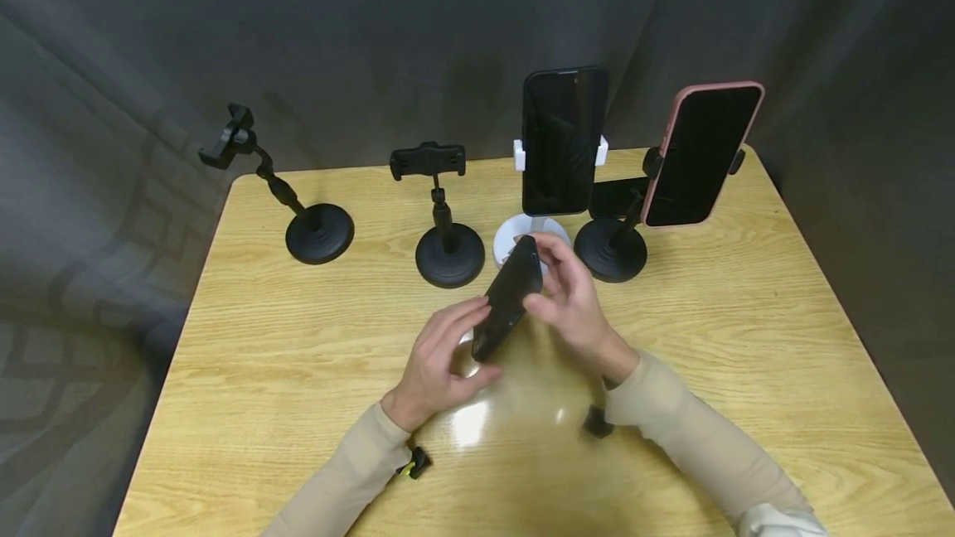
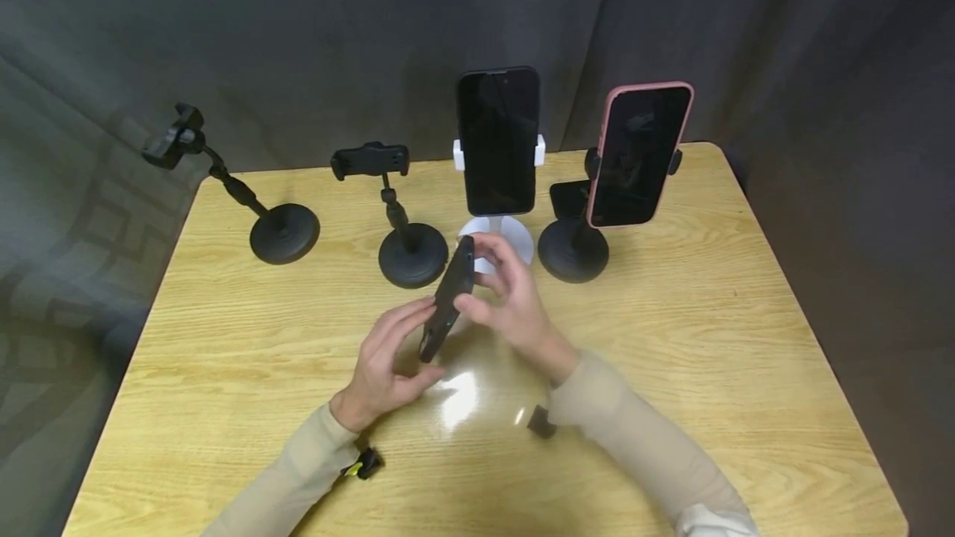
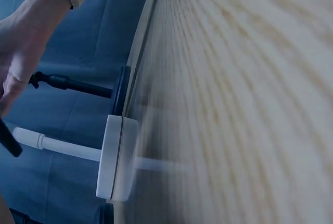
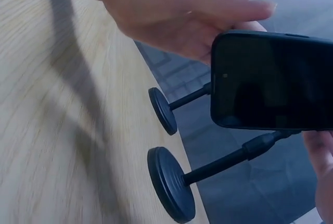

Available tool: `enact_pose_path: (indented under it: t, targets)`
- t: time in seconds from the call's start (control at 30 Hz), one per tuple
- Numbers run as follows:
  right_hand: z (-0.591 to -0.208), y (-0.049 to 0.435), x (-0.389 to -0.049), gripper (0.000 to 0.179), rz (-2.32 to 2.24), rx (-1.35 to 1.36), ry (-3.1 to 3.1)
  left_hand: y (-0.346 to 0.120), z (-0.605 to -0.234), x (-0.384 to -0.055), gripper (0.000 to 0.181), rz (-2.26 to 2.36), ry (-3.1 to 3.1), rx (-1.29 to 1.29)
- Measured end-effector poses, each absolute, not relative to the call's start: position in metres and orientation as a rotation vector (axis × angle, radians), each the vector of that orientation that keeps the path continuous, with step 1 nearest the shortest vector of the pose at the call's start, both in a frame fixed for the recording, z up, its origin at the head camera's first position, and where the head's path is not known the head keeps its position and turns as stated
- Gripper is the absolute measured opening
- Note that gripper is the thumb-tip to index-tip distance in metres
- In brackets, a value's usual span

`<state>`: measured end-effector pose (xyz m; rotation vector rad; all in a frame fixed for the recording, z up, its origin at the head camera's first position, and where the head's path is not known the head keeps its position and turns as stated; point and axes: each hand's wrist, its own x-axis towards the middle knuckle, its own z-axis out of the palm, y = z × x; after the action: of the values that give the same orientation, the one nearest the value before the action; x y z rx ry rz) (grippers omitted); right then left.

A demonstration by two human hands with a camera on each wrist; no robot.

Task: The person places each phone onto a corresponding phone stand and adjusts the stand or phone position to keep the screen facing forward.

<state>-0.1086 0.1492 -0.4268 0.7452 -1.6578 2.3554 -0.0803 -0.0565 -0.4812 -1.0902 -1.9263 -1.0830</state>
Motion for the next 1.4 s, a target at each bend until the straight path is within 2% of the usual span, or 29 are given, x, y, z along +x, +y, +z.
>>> enact_pose_path:
  t: [0.13, 0.4, 0.67, 0.77, 0.97, 1.07, 1.17, 1.4]
  targets:
    - [-0.423, 0.146, -0.107, 0.063, 2.386, 0.731, -1.607, -0.055, -0.479, -0.082, 0.066, -1.043, -1.875, -1.069]
    - [-0.428, 0.143, -0.106, 0.064, 2.464, 0.686, -1.548, -0.053, -0.477, -0.084, 0.056, -0.979, -1.866, -1.011]
    - [-0.428, 0.141, -0.104, 0.068, 2.594, 0.573, -1.492, -0.047, -0.474, -0.085, 0.033, -0.998, -1.787, -0.954]
    - [-0.444, 0.143, -0.109, 0.072, 2.669, 0.57, -1.432, -0.044, -0.474, -0.086, 0.028, -0.995, -1.747, -0.947]
    - [-0.5, 0.154, -0.128, 0.074, 2.743, 0.602, -1.4, -0.041, -0.472, -0.088, 0.027, -0.998, -1.7, -0.941]
    - [-0.508, 0.155, -0.13, 0.075, 2.759, 0.618, -1.398, -0.04, -0.471, -0.089, 0.026, -1.0, -1.677, -0.945]
    - [-0.496, 0.152, -0.125, 0.071, 2.768, 0.628, -1.413, -0.038, -0.469, -0.09, 0.024, -0.994, -1.642, -0.945]
    - [-0.434, 0.141, -0.104, 0.06, 2.79, 0.561, -1.471, -0.034, -0.466, -0.091, 0.025, -0.982, -1.577, -0.933]
